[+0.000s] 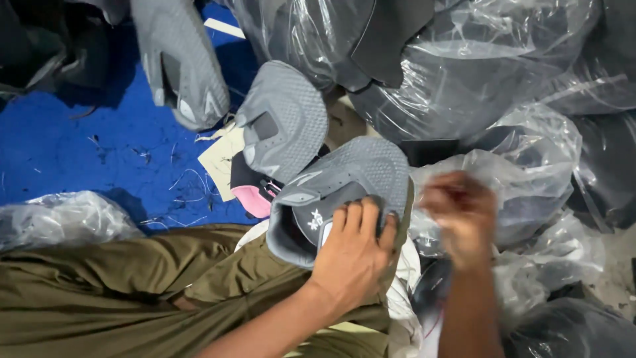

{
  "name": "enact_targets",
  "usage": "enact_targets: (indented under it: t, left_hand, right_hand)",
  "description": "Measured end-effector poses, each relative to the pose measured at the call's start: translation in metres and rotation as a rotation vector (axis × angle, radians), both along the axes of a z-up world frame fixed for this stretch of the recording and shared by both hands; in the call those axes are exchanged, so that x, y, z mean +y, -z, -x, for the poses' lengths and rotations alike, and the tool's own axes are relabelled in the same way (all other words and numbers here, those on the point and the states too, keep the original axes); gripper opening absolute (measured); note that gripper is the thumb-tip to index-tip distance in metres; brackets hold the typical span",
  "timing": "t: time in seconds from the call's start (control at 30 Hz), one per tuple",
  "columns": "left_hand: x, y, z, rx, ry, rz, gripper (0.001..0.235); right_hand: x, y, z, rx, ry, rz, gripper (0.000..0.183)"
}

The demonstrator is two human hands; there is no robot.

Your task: The person trims excess material and threads from shoe upper components.

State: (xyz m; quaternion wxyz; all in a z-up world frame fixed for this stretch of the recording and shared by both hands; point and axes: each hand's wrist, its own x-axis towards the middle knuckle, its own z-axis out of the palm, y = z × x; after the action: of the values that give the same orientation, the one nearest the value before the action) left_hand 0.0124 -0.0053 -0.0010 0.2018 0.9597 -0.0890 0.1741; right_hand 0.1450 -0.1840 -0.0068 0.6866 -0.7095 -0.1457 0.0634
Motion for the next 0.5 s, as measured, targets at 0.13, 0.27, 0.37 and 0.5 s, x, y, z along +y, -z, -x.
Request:
enact_targets:
  t: [0.13, 0.27, 0.37, 0.5]
  left_hand:
    - [0.015, -0.011, 0.001, 0.067, 0.038, 0.124, 0.071]
    - [0.027, -0.01, 0.007, 0.218, 0.006, 0.597, 0.073]
    - [0.038, -0.013, 0.004, 0.038, -0.091, 0.643, 0.062]
    - [0.063, -0.019, -0.013, -0.065, -0.269, 0.451, 0.049]
  right_hand:
    - [0.046, 0.036, -0.008, 0.005, -0.177, 0.356, 0.01]
    - [0.056, 0.053, -0.004, 0.001, -0.118, 0.37, 0.011]
    - [0.056, 0.051, -0.004, -0.041, -0.094, 0.422, 0.01]
    - [0.041, 0.072, -0.009, -0.029, -0.062, 0.264, 0.01]
